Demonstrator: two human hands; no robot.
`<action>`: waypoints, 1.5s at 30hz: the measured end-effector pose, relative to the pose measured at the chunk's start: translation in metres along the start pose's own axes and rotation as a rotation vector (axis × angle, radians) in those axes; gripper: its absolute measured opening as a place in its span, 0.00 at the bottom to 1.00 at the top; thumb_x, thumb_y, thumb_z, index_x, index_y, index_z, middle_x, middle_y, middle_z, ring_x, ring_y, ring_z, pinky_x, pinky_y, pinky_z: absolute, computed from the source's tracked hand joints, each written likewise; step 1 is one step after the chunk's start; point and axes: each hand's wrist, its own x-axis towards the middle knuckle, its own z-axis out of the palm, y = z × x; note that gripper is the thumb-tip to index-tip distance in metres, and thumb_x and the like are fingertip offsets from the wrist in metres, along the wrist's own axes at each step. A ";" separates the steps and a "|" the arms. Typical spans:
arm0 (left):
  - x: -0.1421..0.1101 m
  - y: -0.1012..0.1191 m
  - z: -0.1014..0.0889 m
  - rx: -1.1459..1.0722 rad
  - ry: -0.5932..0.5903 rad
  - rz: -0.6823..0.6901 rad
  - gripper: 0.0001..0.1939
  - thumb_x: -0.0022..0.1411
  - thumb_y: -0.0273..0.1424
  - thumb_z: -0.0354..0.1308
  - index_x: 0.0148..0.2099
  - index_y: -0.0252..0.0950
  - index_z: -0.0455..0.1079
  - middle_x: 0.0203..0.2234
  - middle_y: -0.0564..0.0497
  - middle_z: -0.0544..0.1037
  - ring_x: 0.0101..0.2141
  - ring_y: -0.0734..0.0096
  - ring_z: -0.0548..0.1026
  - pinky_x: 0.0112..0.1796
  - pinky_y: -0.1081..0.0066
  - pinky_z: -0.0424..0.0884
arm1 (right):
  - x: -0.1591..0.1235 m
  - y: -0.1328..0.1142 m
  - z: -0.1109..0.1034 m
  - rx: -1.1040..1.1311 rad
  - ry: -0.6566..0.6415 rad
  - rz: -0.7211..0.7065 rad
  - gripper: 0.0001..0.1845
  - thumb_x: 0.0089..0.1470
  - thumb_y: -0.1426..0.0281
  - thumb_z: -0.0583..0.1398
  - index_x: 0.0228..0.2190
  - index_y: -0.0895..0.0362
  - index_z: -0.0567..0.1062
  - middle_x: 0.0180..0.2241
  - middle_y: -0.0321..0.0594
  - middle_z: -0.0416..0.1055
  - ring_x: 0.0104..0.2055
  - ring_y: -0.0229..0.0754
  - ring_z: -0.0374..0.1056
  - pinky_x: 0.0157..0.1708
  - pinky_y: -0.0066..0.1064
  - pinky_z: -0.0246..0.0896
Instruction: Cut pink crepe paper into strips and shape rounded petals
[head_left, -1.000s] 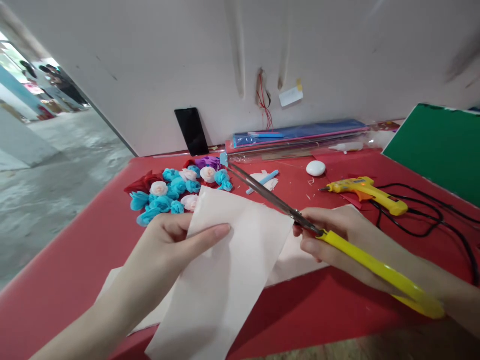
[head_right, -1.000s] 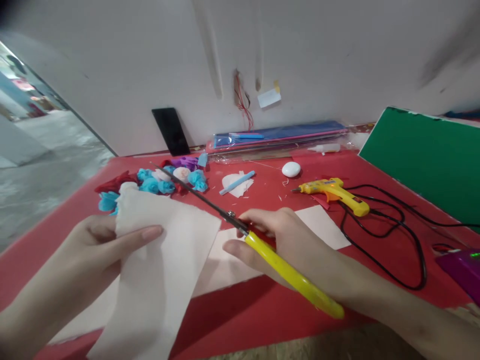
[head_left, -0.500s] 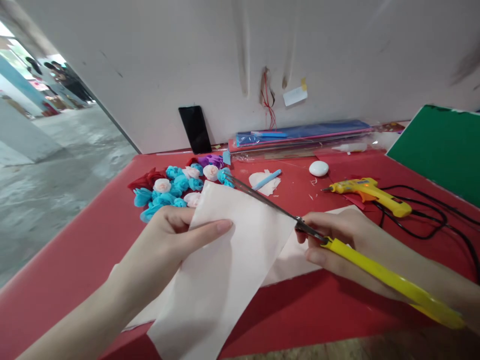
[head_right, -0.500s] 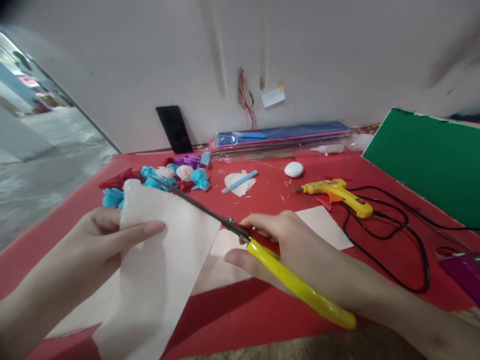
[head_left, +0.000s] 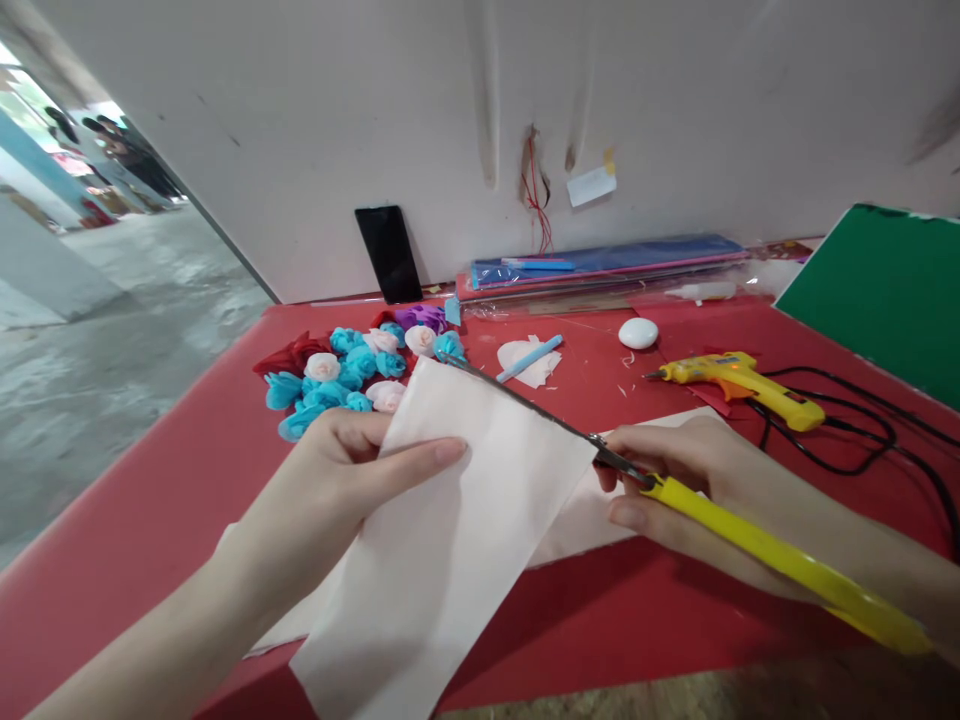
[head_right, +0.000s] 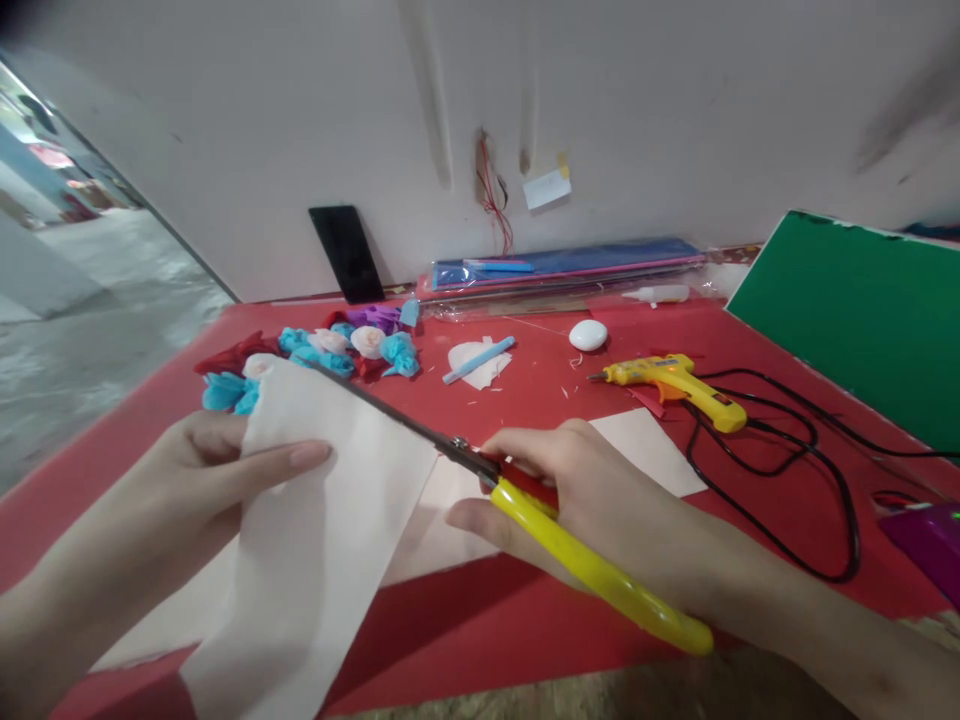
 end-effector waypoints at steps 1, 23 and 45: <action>0.000 0.000 0.000 0.001 0.000 0.001 0.14 0.45 0.39 0.66 0.16 0.37 0.73 0.11 0.56 0.74 0.13 0.80 0.70 0.15 0.85 0.62 | 0.000 0.000 0.000 0.001 0.001 -0.004 0.15 0.54 0.57 0.55 0.27 0.55 0.69 0.23 0.35 0.65 0.25 0.38 0.58 0.22 0.27 0.48; -0.002 -0.003 -0.005 -0.051 -0.065 0.006 0.11 0.47 0.36 0.66 0.17 0.38 0.74 0.13 0.57 0.76 0.14 0.77 0.73 0.15 0.85 0.65 | -0.001 0.013 0.011 0.177 0.063 0.022 0.07 0.50 0.74 0.51 0.32 0.54 0.67 0.23 0.35 0.66 0.24 0.39 0.64 0.21 0.28 0.55; -0.001 -0.001 0.005 -0.103 -0.090 -0.071 0.12 0.43 0.35 0.68 0.14 0.37 0.73 0.10 0.56 0.73 0.12 0.79 0.71 0.14 0.85 0.64 | -0.002 -0.003 0.005 0.069 -0.090 0.004 0.11 0.45 0.82 0.52 0.22 0.54 0.61 0.19 0.31 0.62 0.20 0.35 0.58 0.19 0.25 0.50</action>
